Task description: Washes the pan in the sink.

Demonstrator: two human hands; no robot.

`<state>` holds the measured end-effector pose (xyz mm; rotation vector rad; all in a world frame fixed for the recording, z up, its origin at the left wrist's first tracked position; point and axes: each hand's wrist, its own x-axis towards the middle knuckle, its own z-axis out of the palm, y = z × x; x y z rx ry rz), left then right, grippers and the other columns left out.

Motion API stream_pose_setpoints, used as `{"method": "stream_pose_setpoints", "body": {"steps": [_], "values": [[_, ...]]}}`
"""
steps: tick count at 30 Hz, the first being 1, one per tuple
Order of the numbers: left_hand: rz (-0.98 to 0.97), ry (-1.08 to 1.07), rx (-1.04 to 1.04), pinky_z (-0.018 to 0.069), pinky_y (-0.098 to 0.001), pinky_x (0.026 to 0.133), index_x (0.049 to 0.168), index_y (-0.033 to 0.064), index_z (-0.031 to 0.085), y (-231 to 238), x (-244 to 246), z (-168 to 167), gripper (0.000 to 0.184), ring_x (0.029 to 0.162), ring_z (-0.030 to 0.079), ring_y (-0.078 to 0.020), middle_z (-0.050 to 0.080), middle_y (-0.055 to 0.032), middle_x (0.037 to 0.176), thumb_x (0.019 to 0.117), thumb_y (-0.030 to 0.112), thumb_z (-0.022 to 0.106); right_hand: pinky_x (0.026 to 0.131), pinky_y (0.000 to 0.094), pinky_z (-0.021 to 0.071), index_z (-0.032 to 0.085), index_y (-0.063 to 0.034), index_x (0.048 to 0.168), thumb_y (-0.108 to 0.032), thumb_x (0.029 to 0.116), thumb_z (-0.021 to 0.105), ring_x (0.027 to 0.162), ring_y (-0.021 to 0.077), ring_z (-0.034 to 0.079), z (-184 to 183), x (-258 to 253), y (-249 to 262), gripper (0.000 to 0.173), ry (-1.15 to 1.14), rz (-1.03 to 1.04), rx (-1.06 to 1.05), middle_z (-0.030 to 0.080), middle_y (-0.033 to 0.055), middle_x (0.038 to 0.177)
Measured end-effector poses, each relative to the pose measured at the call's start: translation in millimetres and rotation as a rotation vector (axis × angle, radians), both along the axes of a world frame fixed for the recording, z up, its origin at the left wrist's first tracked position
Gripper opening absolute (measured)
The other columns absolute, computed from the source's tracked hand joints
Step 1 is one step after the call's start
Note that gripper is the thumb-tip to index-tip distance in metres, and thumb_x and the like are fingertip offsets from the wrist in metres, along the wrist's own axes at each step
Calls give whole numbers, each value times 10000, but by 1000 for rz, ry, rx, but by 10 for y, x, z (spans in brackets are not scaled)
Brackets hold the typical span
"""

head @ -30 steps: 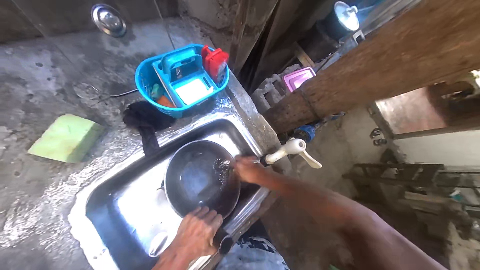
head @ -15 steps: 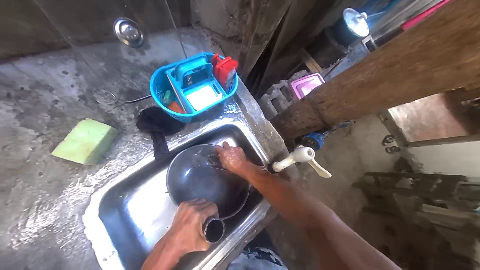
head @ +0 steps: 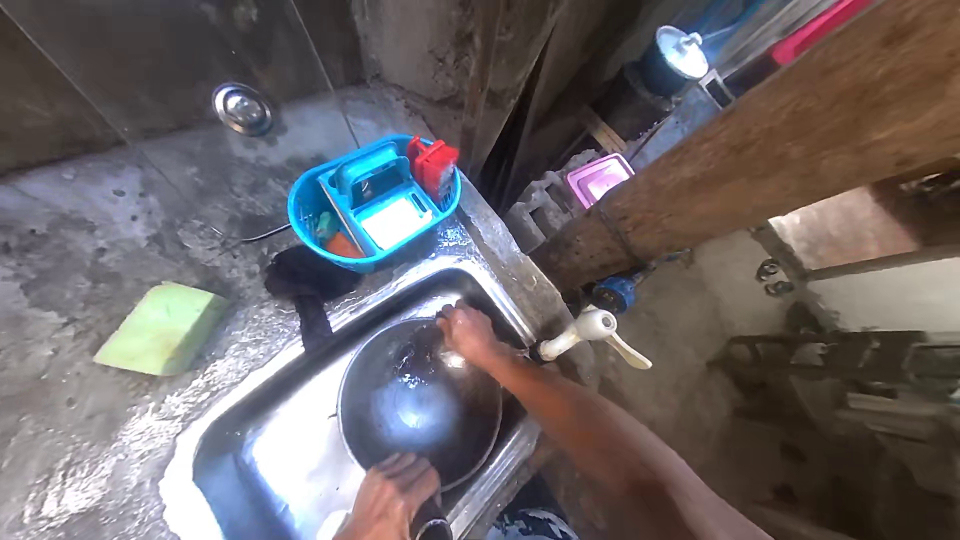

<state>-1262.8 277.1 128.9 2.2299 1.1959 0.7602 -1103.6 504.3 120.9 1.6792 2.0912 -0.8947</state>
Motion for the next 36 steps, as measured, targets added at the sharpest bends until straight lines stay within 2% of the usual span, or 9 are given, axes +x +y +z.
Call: {"method": "stream_pose_setpoints", "body": {"steps": [4,9,12,18,23,26,29,32,36], "values": [[-23,-44,7,561,-330,658,750,159,667,6,-30,-61,298,719,676,-172,671,-1,720,856,433,614,917,583,555,648,-121,1349,-290,1059,482,1124,392,674,-102,-462,-127,374,87,30,57,584,204,1410],[-2,-164,16,543,-299,656,733,143,656,-11,-91,-159,305,696,644,-160,640,-10,682,929,368,592,793,581,569,661,-128,1307,-234,1049,511,1001,387,695,-56,-1164,-731,318,313,296,-20,587,205,1378],[5,-106,7,552,-306,677,744,163,671,-95,-54,-168,271,718,655,-153,654,6,702,901,374,606,795,596,562,653,-141,1320,-282,1054,499,1014,389,692,31,-972,-550,338,220,304,-23,594,196,1374],[2,-84,23,558,-316,684,746,175,672,-134,-12,-180,270,733,669,-154,673,18,723,878,404,618,963,609,517,635,-100,1355,-320,1071,466,1182,407,638,43,-41,-63,397,-6,36,-7,585,230,1373],[-74,-133,12,554,-309,680,767,161,671,-117,-86,-272,258,730,654,-157,650,8,716,909,368,610,861,636,544,650,-152,1351,-288,1055,483,1082,427,673,-68,-656,-264,366,128,286,-15,561,218,1431],[-59,-161,8,547,-302,687,785,162,678,-154,-96,-297,262,728,644,-157,640,6,712,937,358,596,763,635,547,656,-125,1302,-251,1041,526,1022,423,676,25,-1003,-660,318,220,587,-105,587,221,1367],[-22,-133,33,539,-307,678,797,173,687,-228,-62,-325,239,711,635,-154,636,12,708,936,343,592,764,604,545,705,-98,1191,-226,1026,566,983,387,678,189,-982,-1063,251,365,779,-187,638,198,1248],[12,-132,33,540,-318,694,793,172,697,-238,-56,-339,266,717,640,-157,648,10,709,950,356,586,760,593,551,711,-116,1188,-253,1038,551,972,370,684,164,-914,-991,259,373,738,-128,652,183,1221],[46,-137,23,532,-307,705,787,178,699,-249,-85,-353,283,727,634,-154,649,12,709,968,356,574,818,637,544,636,-120,1354,-229,1031,529,1053,431,672,54,-794,-250,358,120,497,-50,557,221,1426]]}}
